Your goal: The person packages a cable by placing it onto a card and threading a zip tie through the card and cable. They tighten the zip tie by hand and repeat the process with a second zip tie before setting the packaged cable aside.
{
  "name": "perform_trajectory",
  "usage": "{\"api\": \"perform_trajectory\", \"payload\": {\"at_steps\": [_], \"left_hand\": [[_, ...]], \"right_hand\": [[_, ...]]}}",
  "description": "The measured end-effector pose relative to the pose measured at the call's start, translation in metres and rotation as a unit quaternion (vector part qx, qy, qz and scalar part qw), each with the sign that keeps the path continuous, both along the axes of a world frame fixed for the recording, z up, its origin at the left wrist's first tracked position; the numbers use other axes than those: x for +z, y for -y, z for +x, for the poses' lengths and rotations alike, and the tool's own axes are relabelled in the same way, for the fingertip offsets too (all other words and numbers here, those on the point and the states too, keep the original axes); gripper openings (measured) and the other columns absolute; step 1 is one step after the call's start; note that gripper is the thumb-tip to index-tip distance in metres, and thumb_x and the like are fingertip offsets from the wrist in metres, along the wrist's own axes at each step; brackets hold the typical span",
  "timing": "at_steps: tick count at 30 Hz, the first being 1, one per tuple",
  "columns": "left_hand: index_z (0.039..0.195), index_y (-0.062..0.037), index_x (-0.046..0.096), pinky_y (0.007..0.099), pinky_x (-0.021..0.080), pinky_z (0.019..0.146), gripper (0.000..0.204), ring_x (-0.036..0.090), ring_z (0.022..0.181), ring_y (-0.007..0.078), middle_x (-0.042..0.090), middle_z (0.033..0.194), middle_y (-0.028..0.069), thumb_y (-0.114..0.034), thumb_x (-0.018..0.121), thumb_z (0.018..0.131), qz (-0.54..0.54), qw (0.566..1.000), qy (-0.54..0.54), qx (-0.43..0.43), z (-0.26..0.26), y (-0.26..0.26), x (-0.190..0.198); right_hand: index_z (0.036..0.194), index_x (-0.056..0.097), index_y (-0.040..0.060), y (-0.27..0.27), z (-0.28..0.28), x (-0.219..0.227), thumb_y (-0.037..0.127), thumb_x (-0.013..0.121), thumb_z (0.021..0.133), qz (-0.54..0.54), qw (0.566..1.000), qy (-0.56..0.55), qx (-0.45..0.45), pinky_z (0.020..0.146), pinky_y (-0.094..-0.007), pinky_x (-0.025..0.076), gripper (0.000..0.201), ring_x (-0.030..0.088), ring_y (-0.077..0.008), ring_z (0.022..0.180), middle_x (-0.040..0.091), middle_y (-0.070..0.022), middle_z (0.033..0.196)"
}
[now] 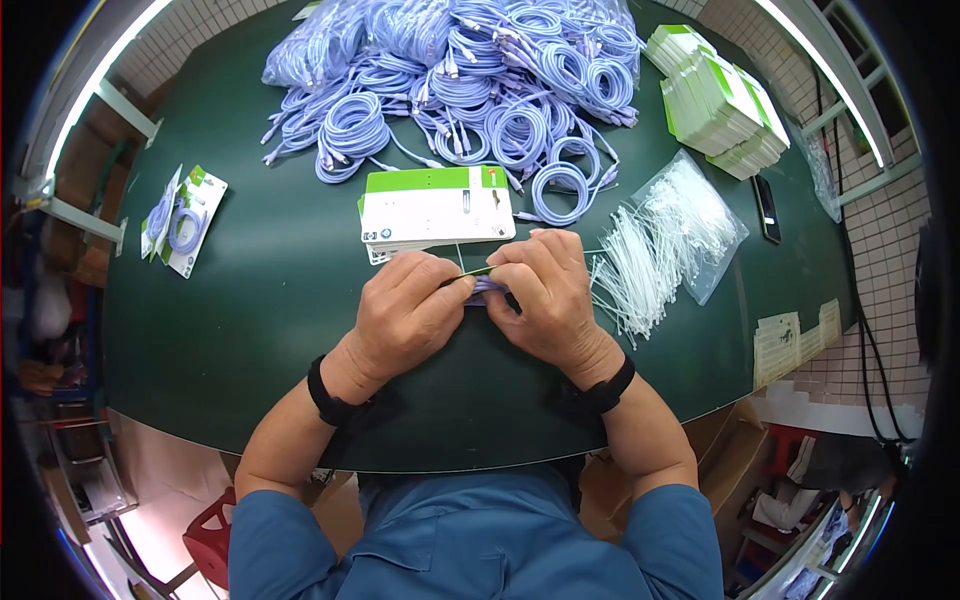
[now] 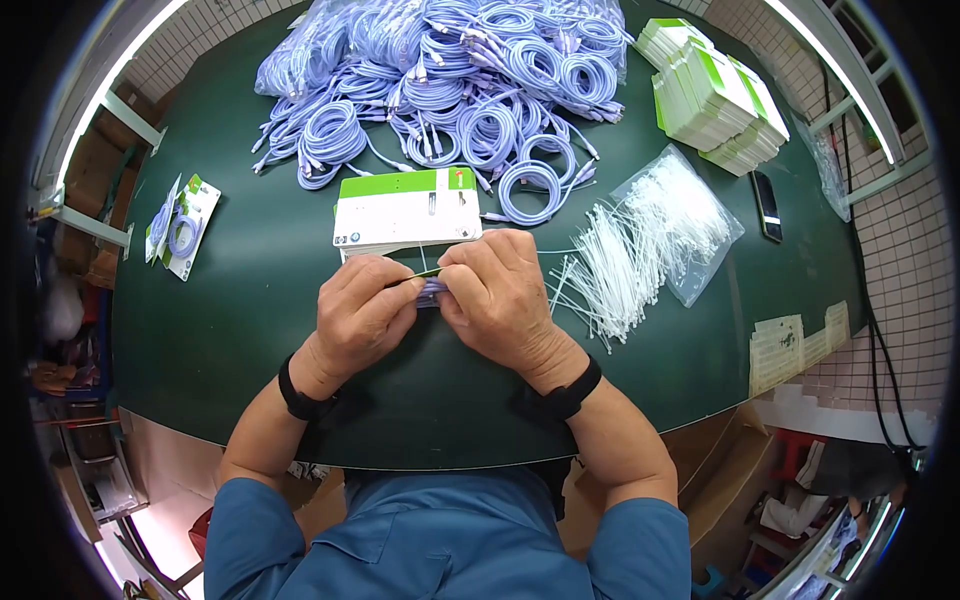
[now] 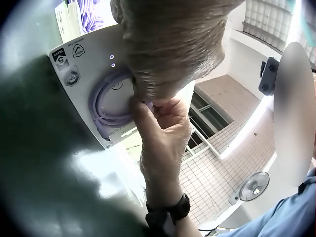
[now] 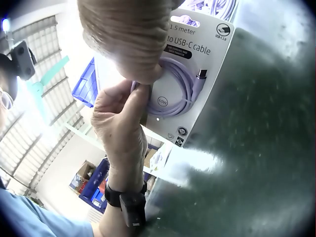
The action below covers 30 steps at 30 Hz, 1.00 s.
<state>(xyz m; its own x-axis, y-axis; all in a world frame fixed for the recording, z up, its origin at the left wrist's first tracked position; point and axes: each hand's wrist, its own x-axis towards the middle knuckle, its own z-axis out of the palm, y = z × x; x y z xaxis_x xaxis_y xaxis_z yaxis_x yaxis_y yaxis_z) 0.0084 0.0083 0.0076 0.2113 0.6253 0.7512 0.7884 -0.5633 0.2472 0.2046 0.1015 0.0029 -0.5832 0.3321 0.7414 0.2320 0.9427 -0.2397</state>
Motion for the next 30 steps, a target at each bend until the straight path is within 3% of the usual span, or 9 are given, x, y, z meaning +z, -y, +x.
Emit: {"api": "perform_trajectory", "payload": {"at_steps": [8, 21, 30], "left_hand": [[0.094, -0.0001, 0.071, 0.04, 0.06, 0.075, 0.027, 0.071, 0.086, 0.0298, 0.07, 0.096, 0.0102, 0.007, 0.081, 0.07, -0.035, 0.999, -0.025, 0.013, 0.0006, 0.0037, 0.0063], [0.097, 0.0013, 0.07, 0.0407, 0.062, 0.081, 0.02, 0.072, 0.09, 0.0305, 0.069, 0.101, 0.0121, 0.0, 0.078, 0.078, -0.035, 0.998, -0.041, -0.02, -0.0078, 0.0044, 0.0047], [0.095, 0.0013, 0.07, 0.0398, 0.062, 0.076, 0.024, 0.074, 0.088, 0.0304, 0.07, 0.099, 0.0122, 0.004, 0.082, 0.075, -0.024, 0.999, -0.04, -0.004, -0.0056, 0.0063, 0.0049]], "right_hand": [[0.093, 0.063, 0.0116, 0.0001, -0.0013, 0.0006, 0.001, 0.086, 0.064, -0.013, 1.0, -0.004, 0.005, 0.076, -0.0423, 0.046, 0.039, 0.064, -0.0266, 0.082, 0.069, -0.0033, 0.094], [0.089, 0.068, 0.0121, -0.0003, 0.0008, 0.005, 0.002, 0.088, 0.064, -0.018, 1.0, -0.001, 0.013, 0.079, -0.0415, 0.048, 0.034, 0.065, -0.0253, 0.082, 0.072, -0.0018, 0.097], [0.092, 0.07, 0.0124, 0.0027, 0.0007, 0.007, 0.006, 0.091, 0.066, -0.037, 0.999, 0.005, 0.018, 0.078, -0.0413, 0.047, 0.034, 0.065, -0.0242, 0.083, 0.072, -0.0012, 0.097]]}}
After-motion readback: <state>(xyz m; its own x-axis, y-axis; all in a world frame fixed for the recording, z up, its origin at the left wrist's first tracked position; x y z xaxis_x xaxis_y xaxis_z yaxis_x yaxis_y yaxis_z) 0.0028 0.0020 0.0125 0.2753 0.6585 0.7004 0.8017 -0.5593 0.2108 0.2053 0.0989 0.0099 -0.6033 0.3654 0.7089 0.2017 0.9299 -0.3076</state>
